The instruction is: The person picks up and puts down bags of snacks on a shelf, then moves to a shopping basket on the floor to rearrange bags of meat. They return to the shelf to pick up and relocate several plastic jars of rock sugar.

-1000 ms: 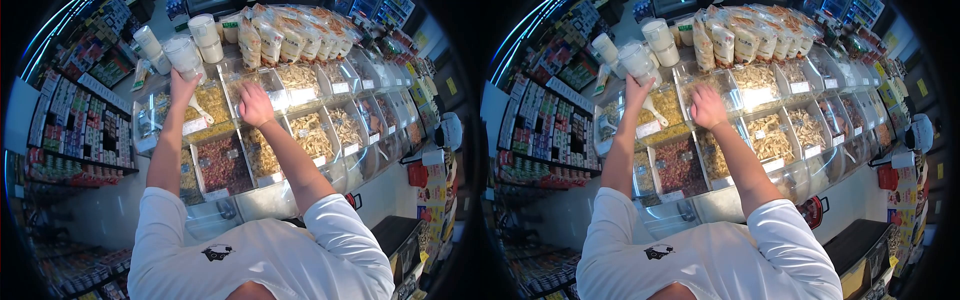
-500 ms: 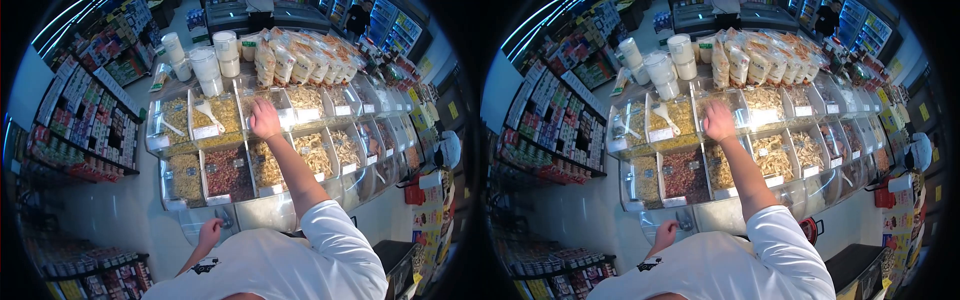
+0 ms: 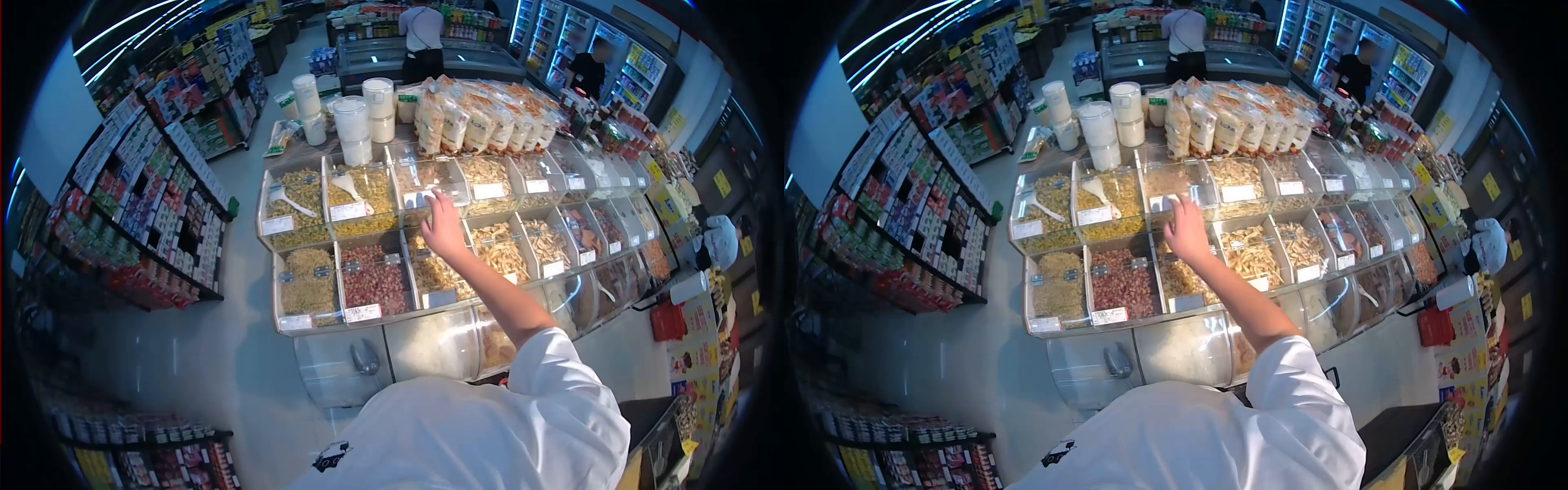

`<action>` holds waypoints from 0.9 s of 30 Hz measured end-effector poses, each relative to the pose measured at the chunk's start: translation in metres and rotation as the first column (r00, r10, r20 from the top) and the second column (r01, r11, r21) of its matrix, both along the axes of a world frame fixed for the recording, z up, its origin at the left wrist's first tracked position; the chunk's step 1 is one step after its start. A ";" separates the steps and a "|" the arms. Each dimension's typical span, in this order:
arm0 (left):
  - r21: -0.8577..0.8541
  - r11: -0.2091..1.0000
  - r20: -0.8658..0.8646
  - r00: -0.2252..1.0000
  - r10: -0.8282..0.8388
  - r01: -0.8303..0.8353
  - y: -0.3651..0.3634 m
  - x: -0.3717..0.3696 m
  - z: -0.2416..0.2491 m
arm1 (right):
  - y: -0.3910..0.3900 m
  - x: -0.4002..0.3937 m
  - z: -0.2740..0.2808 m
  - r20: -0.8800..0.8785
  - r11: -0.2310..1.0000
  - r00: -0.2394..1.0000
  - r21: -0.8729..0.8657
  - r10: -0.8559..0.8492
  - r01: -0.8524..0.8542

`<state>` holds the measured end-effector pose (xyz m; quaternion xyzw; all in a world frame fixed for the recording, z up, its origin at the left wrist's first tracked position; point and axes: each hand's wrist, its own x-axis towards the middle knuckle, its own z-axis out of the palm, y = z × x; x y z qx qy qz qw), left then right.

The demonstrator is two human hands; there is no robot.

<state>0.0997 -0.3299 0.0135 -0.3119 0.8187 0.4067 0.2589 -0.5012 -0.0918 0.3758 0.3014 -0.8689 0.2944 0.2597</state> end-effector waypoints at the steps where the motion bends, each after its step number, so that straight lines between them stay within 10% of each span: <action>1: 0.026 1.000 0.017 1.000 -0.001 0.001 -0.007 0.004 -0.003 | 0.021 0.033 -0.001 0.152 0.993 0.985 -0.098 0.082 -0.068; 9: 0.179 0.983 0.310 0.951 -0.011 -0.047 -0.033 -0.045 -0.006 | 0.236 0.291 -0.164 0.409 0.873 0.779 0.109 -0.476 0.476; 11: 0.185 0.981 0.403 0.915 -0.017 -0.063 -0.042 -0.046 0.001 | 0.328 0.392 -0.280 0.693 0.789 0.378 0.542 -0.614 0.288; 12: 0.187 0.980 0.443 0.896 -0.019 -0.071 -0.043 -0.049 0.005 | 0.389 0.450 -0.378 0.711 0.696 0.012 0.691 -0.703 -0.197; 13: 0.189 0.979 0.479 0.878 -0.020 -0.081 -0.062 -0.053 0.003 | 0.360 0.464 -0.246 0.654 0.686 -0.257 0.565 -0.711 -0.459; 18: 0.215 0.976 0.560 0.823 -0.093 -0.036 -0.055 -0.128 -0.011 | 0.422 0.655 -0.316 0.778 0.800 -0.210 0.537 -0.592 -0.269; 20: 0.261 0.965 0.624 0.759 -0.186 0.021 -0.033 -0.158 0.023 | 0.434 0.692 -0.440 0.759 0.788 -0.214 0.590 -0.615 -0.176; 21: 0.254 0.966 0.622 0.758 -0.197 0.042 -0.030 -0.157 0.010 | 0.393 0.661 -0.398 0.764 0.796 -0.224 0.585 -0.605 -0.157; 22: 0.301 0.948 0.651 0.705 -0.281 0.100 -0.030 -0.152 -0.027 | 0.356 0.620 -0.332 0.732 0.714 -0.502 0.642 -0.461 0.279; 25: 0.334 0.919 0.645 0.660 -0.385 0.210 -0.005 -0.164 -0.041 | 0.368 0.644 -0.427 0.837 0.715 -0.201 0.541 -0.509 0.443; 27: 0.304 0.909 0.601 0.683 -0.416 0.286 0.020 -0.173 -0.037 | 0.386 0.645 -0.412 0.776 0.709 -0.256 0.631 -0.577 0.314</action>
